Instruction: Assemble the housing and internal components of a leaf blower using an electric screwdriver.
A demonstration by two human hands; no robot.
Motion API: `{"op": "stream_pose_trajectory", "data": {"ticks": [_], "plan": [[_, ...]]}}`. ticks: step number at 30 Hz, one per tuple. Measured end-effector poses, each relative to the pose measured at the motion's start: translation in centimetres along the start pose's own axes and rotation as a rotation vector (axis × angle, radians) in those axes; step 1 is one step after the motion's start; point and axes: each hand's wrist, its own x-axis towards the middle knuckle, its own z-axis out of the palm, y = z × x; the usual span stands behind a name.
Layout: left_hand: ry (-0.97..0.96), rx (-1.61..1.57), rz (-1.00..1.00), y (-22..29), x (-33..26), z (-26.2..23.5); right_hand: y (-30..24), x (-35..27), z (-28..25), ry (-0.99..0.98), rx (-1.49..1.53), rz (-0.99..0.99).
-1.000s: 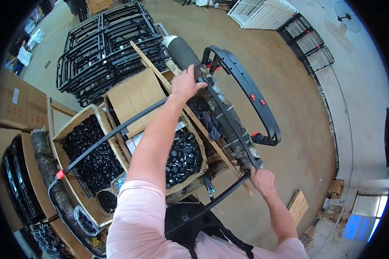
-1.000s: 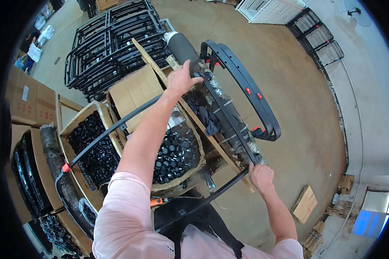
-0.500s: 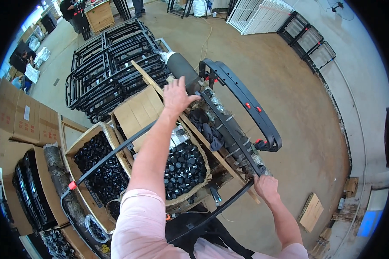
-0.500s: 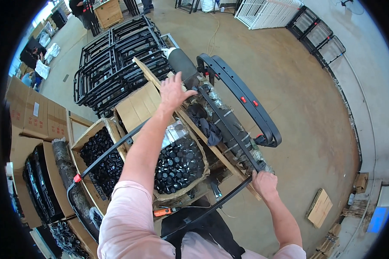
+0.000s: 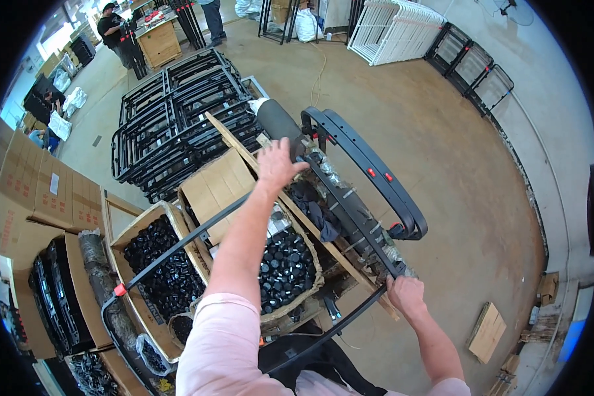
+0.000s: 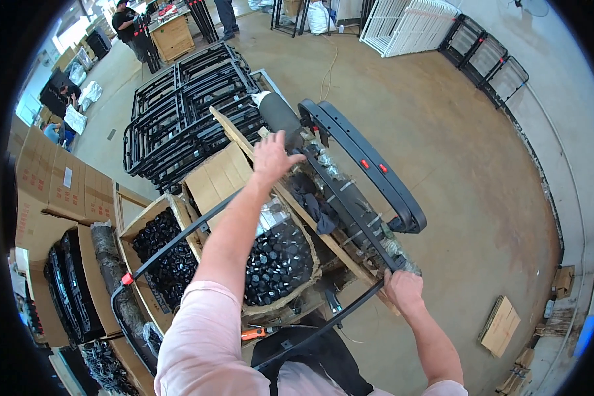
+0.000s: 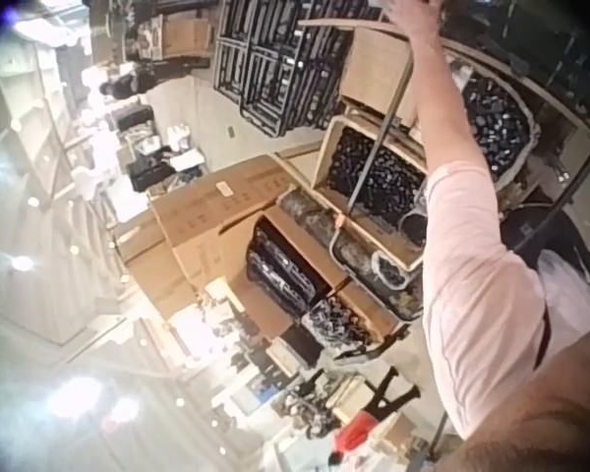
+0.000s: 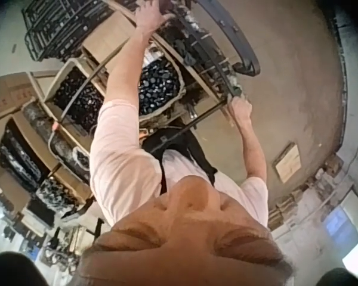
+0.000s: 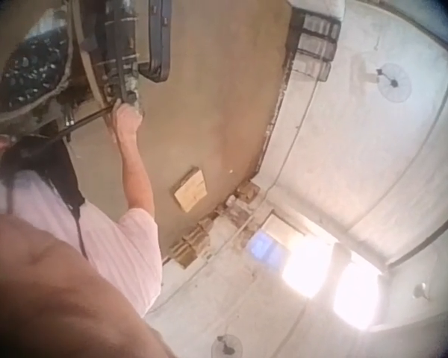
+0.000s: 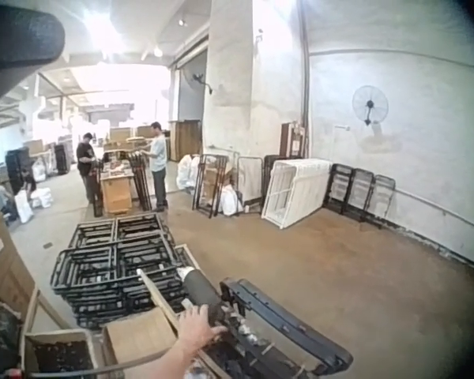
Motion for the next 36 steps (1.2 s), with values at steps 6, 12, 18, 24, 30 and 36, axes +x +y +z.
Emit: {"op": "stream_pose_trajectory", "data": {"ticks": [6, 12, 18, 24, 30, 36], "plan": [[0.196, -0.164, -0.46, -8.3, -0.9, -1.9, -0.2, 0.3, -0.8, -0.001, 0.043, -0.034], [-0.472, 0.141, -0.12, 2.2, 3.2, -2.1, 0.6, 0.2, -0.6, -0.031, 0.062, -0.054], [-0.479, 0.193, 0.26, 1.1, 4.8, 0.2, 0.9, -0.6, 0.2, 0.027, 0.09, -0.041], [-0.43, 0.221, 0.502, -1.0, 4.4, 0.2, 0.9, 0.1, 0.6, 0.038, 0.09, -0.074], [-0.057, 0.021, 0.204, 0.6, -1.2, -0.7, 1.4, 0.2, 0.9, -0.003, 0.099, -0.034], [0.033, -0.158, -0.006, -5.9, -17.5, -6.0, 4.4, 1.6, 0.5, -0.589, -0.076, -0.09]]}}
